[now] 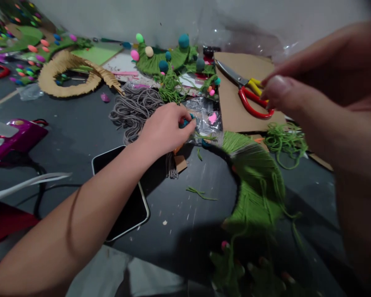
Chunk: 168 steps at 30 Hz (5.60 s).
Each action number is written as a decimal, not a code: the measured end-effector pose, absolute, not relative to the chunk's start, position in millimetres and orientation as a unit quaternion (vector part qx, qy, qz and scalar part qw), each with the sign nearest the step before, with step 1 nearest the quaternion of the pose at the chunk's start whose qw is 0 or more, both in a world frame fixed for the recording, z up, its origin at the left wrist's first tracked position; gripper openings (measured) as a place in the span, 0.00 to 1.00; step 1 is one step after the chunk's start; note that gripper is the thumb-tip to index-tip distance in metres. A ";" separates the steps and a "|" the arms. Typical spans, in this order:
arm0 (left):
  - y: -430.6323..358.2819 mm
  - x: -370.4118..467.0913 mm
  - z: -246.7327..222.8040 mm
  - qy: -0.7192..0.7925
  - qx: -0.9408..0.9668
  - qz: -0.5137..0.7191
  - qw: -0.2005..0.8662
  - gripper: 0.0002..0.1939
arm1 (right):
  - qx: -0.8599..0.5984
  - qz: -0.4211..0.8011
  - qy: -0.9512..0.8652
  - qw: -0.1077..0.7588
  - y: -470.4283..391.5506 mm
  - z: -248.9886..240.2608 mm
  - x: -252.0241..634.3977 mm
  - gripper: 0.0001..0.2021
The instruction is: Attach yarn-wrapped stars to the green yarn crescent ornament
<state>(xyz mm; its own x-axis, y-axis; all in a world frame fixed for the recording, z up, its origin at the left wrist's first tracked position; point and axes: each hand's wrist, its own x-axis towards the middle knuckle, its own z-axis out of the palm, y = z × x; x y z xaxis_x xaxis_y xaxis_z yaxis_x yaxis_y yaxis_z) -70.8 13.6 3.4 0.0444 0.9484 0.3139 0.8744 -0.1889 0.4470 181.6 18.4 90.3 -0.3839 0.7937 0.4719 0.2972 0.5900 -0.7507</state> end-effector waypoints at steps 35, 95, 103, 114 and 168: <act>-1.5 -53.5 20.1 0.492 0.761 0.403 0.126 0.07 | -0.306 0.224 -0.889 0.257 54.2 60.7 177.1 0.08; 2.5 -54.4 23.9 0.556 0.707 0.409 0.156 0.13 | -0.268 0.122 -0.949 0.111 54.7 61.3 180.6 0.08; 2.2 -54.5 23.1 0.553 0.707 0.412 0.156 0.14 | -0.260 0.109 -0.953 0.111 55.5 65.5 183.6 0.07; 2.4 -55.0 23.3 0.552 0.710 0.407 0.158 0.14 | -0.270 0.114 -0.945 0.148 49.6 68.8 179.0 0.08; 6.8 -54.2 21.0 0.532 0.709 0.435 0.155 0.09 | -0.274 0.083 -0.953 0.101 54.8 66.6 184.5 0.06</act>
<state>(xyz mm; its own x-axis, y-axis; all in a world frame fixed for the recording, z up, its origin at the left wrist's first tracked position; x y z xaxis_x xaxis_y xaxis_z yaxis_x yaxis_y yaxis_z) -54.2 6.8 21.0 0.0547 0.8902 0.4522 0.6207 -0.3851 0.6829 184.5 54.8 66.6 -0.8287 0.5398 0.1477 0.5060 0.8355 -0.2141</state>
